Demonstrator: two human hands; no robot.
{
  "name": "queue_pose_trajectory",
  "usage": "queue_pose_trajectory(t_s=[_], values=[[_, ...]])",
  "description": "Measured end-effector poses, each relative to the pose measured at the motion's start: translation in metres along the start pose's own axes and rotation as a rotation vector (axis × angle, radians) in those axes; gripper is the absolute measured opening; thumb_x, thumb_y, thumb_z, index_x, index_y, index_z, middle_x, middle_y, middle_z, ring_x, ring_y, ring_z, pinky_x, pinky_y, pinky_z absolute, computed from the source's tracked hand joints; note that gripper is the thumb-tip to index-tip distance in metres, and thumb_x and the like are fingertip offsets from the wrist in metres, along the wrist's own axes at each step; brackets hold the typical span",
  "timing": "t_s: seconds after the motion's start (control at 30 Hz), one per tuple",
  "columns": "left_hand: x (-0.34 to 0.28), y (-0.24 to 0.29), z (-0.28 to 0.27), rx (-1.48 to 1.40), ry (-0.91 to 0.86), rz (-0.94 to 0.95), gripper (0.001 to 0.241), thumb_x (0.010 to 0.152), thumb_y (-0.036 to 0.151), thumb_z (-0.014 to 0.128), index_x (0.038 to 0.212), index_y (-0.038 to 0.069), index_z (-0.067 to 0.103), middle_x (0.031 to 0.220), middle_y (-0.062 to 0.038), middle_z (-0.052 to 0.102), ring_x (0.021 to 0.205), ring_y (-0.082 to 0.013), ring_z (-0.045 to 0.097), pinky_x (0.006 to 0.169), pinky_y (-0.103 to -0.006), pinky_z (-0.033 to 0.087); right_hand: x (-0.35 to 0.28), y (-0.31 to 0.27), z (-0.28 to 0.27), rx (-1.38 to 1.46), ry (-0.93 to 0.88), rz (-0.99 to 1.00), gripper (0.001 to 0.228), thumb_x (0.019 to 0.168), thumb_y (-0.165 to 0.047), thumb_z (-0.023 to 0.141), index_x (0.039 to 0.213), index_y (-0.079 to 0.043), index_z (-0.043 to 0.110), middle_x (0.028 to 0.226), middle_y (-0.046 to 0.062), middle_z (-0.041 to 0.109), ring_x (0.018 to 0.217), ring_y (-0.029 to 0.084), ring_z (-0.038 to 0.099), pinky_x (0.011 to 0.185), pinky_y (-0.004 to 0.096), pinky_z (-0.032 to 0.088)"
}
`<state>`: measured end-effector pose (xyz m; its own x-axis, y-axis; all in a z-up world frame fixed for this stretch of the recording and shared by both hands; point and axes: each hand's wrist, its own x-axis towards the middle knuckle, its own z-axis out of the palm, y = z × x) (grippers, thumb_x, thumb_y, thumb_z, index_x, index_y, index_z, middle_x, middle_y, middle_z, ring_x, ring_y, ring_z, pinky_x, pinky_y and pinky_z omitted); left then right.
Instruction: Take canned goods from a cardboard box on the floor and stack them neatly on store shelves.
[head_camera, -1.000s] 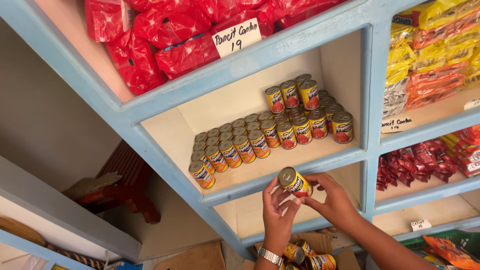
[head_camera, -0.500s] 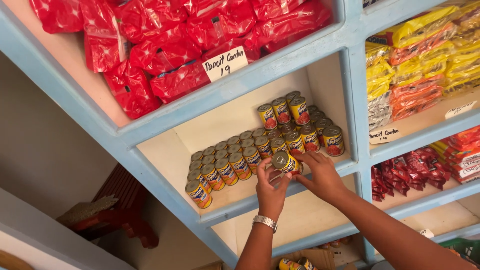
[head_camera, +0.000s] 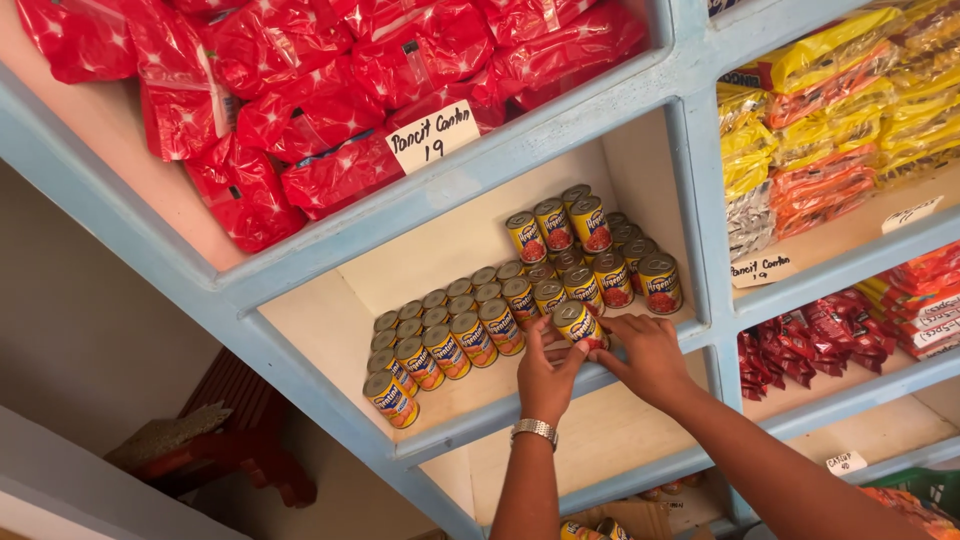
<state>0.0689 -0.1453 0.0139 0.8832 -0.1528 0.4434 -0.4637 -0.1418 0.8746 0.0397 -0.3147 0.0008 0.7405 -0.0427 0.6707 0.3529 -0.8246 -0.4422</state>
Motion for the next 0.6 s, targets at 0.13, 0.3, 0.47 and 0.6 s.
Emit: queue_pose_trajectory(t_s=[0.13, 0.3, 0.47, 0.6], values=[[-0.006, 0.023, 0.008, 0.211, 0.032, -0.068, 0.065, 0.081, 0.028, 0.084, 0.137, 0.014, 0.053, 0.118, -0.006, 0.075, 0.088, -0.0148, 0.076, 0.078, -0.0298, 0.060, -0.014, 0.003, 0.009, -0.086, 0.058, -0.004, 0.047, 0.088, -0.040, 0.068, 0.124, -0.010, 0.066, 0.108, 0.007, 0.069, 0.105, 0.027, 0.061, 0.097, 0.045, 0.040], [-0.007, 0.021, 0.005, 0.268, -0.004, -0.063, 0.064, 0.081, 0.034, 0.082, 0.136, 0.016, 0.054, 0.113, -0.002, 0.074, 0.086, -0.0132, 0.076, 0.076, -0.0304, 0.060, -0.022, -0.008, 0.006, -0.107, 0.208, -0.071, 0.047, 0.090, -0.035, 0.065, 0.127, -0.005, 0.064, 0.109, 0.011, 0.066, 0.103, 0.030, 0.060, 0.100, 0.046, 0.039], [-0.006, 0.029, 0.004, 0.306, -0.032, -0.078, 0.063, 0.082, 0.035, 0.081, 0.135, 0.017, 0.055, 0.099, -0.001, 0.071, 0.082, -0.0133, 0.074, 0.074, -0.0312, 0.061, -0.027, 0.003, 0.014, -0.002, 0.291, -0.076, 0.042, 0.090, -0.031, 0.067, 0.120, -0.002, 0.061, 0.109, 0.012, 0.063, 0.103, 0.033, 0.058, 0.102, 0.046, 0.039], [-0.006, 0.024, 0.002, 0.355, -0.037, -0.097, 0.063, 0.082, 0.037, 0.081, 0.135, 0.017, 0.053, 0.095, 0.000, 0.071, 0.082, -0.0135, 0.074, 0.073, -0.0314, 0.060, -0.030, 0.006, 0.010, 0.025, 0.235, -0.111, 0.026, 0.091, -0.029, 0.068, 0.105, -0.007, 0.063, 0.105, 0.009, 0.064, 0.104, 0.031, 0.058, 0.103, 0.045, 0.039]])
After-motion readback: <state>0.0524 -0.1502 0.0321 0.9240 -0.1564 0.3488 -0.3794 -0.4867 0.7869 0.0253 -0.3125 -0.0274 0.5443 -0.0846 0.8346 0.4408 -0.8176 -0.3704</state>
